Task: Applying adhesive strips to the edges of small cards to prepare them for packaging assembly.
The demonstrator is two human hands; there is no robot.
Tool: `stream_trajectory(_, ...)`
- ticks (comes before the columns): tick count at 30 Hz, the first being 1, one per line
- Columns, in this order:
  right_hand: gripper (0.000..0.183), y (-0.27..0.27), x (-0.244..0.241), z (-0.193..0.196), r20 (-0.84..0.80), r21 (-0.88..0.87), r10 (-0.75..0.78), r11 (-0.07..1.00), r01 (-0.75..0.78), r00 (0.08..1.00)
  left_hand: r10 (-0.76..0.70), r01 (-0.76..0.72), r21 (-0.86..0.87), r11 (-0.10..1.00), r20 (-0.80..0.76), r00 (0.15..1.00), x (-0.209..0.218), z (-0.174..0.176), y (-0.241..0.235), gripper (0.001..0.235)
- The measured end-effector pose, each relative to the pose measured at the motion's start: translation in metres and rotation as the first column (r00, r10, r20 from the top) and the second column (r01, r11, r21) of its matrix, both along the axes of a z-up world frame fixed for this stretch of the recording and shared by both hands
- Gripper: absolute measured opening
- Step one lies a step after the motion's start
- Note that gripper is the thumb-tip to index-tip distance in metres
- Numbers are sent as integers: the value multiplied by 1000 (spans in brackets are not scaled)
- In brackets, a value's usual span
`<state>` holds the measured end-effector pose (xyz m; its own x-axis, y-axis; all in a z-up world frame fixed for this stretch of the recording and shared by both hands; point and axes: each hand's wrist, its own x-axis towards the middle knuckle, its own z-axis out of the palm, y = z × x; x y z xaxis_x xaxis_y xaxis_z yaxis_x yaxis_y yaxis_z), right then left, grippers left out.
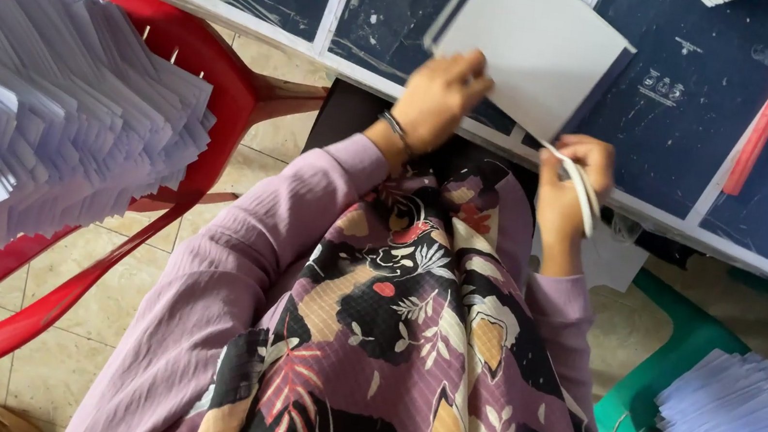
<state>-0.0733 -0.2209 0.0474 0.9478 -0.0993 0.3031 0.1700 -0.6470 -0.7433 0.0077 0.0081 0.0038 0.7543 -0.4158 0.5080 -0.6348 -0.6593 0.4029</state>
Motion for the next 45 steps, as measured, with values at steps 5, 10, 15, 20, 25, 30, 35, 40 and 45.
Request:
stream_trajectory(5,23,48,4,-6,29,24,110,994,-111,994,140,-150,-60,987,-154,978,29,-10,27,23)
stream_trajectory(10,24,65,6,-6,37,-58,126,991,-124,991,268,-214,191,958,-329,906,11,-4,3,59)
stream_trajectory(15,8,76,2,0,120,-71,140,989,-132,983,87,-158,-134,978,-427,900,-2,-2,-12,12)
stream_trajectory(20,9,68,2,-1,131,-9,141,990,-141,981,123,-175,-64,982,-485,866,4,-4,-18,12)
stream_trajectory(25,11,62,-1,-1,106,29,143,989,-147,984,119,-161,-35,986,-526,842,5,-1,-22,13)
stream_trajectory(30,9,60,0,-5,101,40,130,990,-135,986,136,-178,-32,984,-521,843,5,-2,-26,14)
stream_trajectory(35,8,57,2,-11,136,-51,112,993,-106,984,135,-177,-35,984,-507,851,5,-6,-28,14)
stream_trajectory(40,7,54,17,-10,177,-202,139,974,-102,974,140,-174,-27,984,-481,865,6,-9,-30,14)
stream_trajectory(45,10,49,28,-4,139,-271,235,943,-191,962,102,-171,-89,981,-513,852,5,-13,-27,9)
